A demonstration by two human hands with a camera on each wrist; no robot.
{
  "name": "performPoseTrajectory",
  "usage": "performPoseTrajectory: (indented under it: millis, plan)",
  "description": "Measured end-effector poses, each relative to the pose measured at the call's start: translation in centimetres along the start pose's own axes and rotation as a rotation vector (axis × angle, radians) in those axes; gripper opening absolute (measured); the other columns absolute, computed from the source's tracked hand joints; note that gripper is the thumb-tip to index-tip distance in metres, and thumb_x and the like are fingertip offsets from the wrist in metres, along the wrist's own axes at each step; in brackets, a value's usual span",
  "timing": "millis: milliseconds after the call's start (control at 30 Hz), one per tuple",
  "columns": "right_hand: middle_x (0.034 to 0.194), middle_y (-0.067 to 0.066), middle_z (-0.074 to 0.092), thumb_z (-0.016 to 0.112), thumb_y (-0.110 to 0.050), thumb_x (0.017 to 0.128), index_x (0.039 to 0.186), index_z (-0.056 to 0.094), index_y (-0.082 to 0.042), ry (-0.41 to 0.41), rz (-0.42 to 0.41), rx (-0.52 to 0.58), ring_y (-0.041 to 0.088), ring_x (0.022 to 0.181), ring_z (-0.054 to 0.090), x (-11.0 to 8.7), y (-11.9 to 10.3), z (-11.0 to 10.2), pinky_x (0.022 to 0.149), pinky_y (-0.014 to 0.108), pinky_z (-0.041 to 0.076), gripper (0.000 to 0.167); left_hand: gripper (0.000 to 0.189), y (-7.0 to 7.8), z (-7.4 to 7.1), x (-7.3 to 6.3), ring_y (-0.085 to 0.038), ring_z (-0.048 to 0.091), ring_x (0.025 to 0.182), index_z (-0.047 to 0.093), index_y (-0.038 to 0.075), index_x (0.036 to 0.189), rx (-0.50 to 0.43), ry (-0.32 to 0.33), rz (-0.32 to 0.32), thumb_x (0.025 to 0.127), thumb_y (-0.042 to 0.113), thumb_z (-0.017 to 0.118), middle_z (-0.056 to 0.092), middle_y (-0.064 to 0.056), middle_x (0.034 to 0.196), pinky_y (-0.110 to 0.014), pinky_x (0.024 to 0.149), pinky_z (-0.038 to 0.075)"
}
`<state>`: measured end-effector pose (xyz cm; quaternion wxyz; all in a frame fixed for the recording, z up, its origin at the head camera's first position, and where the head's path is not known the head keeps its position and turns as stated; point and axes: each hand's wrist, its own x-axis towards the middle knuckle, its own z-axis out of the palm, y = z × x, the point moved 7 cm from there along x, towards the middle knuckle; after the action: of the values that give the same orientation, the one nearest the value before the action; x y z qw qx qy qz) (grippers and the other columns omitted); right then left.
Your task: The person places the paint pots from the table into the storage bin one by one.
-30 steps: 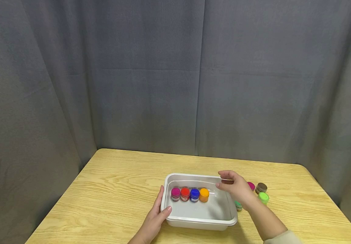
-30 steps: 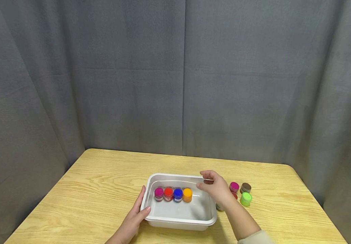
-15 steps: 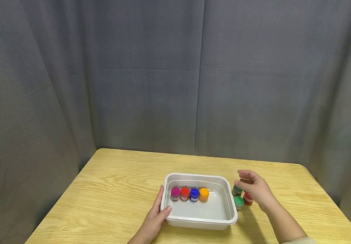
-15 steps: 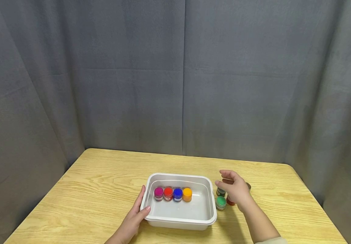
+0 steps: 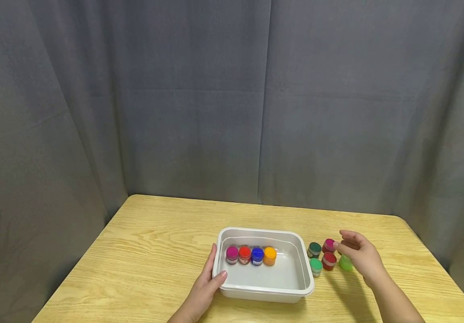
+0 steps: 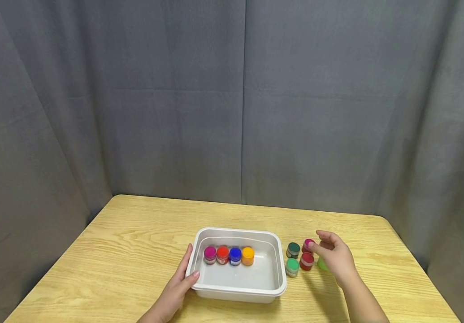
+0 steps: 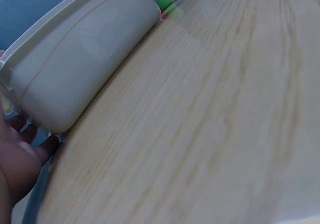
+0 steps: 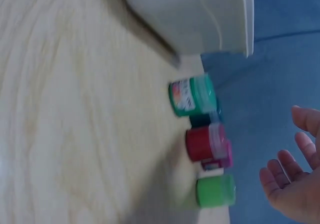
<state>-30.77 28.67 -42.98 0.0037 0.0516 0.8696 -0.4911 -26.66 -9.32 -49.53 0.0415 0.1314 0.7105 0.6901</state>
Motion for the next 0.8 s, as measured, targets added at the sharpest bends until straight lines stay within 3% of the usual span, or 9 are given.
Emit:
performPoseTrajectory:
  millis: [67,100,200,333,533,800]
  plan:
    - [0.146,0.028,0.042,0.057,-0.034,0.099,0.146,0.034,0.003,0.017,0.005,-0.023,0.04,0.133,0.044,0.0,0.6,-0.4,0.087,0.014,0.048,0.065,0.074,0.0,0.0,0.0,-0.04,0.0,0.151,0.004,0.018,0.159,0.001,0.001,0.0,0.101,0.022,0.049,-0.003,-0.015,0.165,-0.055,0.121,0.007]
    - [0.146,0.028,0.041,0.057,-0.035,0.099,0.146,0.034,0.003,0.02,0.014,-0.024,0.04,0.133,0.044,0.0,1.0,-0.5,0.088,0.017,0.048,0.065,0.074,0.0,0.0,0.0,-0.04,0.0,0.151,0.004,0.018,0.159,0.002,0.0,-0.001,0.101,0.022,0.049,-0.003,-0.015,0.165,-0.055,0.121,0.006]
    - [0.15,0.029,0.035,0.056,-0.035,0.099,0.148,0.03,0.004,0.012,0.047,-0.004,0.042,0.136,0.038,0.0,1.8,-0.7,0.101,0.036,0.049,0.067,0.074,0.1,0.0,0.0,-0.04,-0.001,0.151,0.004,0.016,0.159,0.006,0.001,-0.002,0.101,0.022,0.049,-0.003,-0.015,0.165,-0.055,0.121,0.006]
    - [0.155,0.03,0.023,0.056,-0.034,0.099,0.149,0.025,0.005,-0.007,0.081,0.032,0.047,0.141,0.025,0.1,2.8,-0.8,0.114,0.059,0.035,0.07,0.074,0.1,0.0,0.0,-0.04,-0.001,0.151,0.003,0.016,0.159,0.005,0.001,-0.004,0.102,0.022,0.049,-0.003,-0.015,0.165,-0.055,0.121,0.006]
    - [0.157,0.031,0.017,0.057,-0.038,0.098,0.15,0.023,0.003,-0.024,0.113,0.018,0.051,0.143,0.019,0.3,4.5,-0.8,0.116,0.062,0.03,0.075,0.074,0.1,0.0,0.0,-0.041,0.0,0.151,0.003,0.016,0.159,-0.005,-0.002,-0.002,0.102,0.021,0.049,-0.004,-0.016,0.165,-0.055,0.121,0.008]
    - [0.154,0.03,0.023,0.06,-0.042,0.096,0.149,0.026,0.002,-0.001,0.13,-0.03,0.049,0.139,0.026,0.8,6.6,-0.6,0.114,0.062,0.031,0.078,0.074,0.2,0.1,0.0,-0.042,0.0,0.15,0.002,0.015,0.159,-0.015,-0.01,0.003,0.102,0.02,0.049,-0.005,-0.017,0.165,-0.055,0.121,0.008]
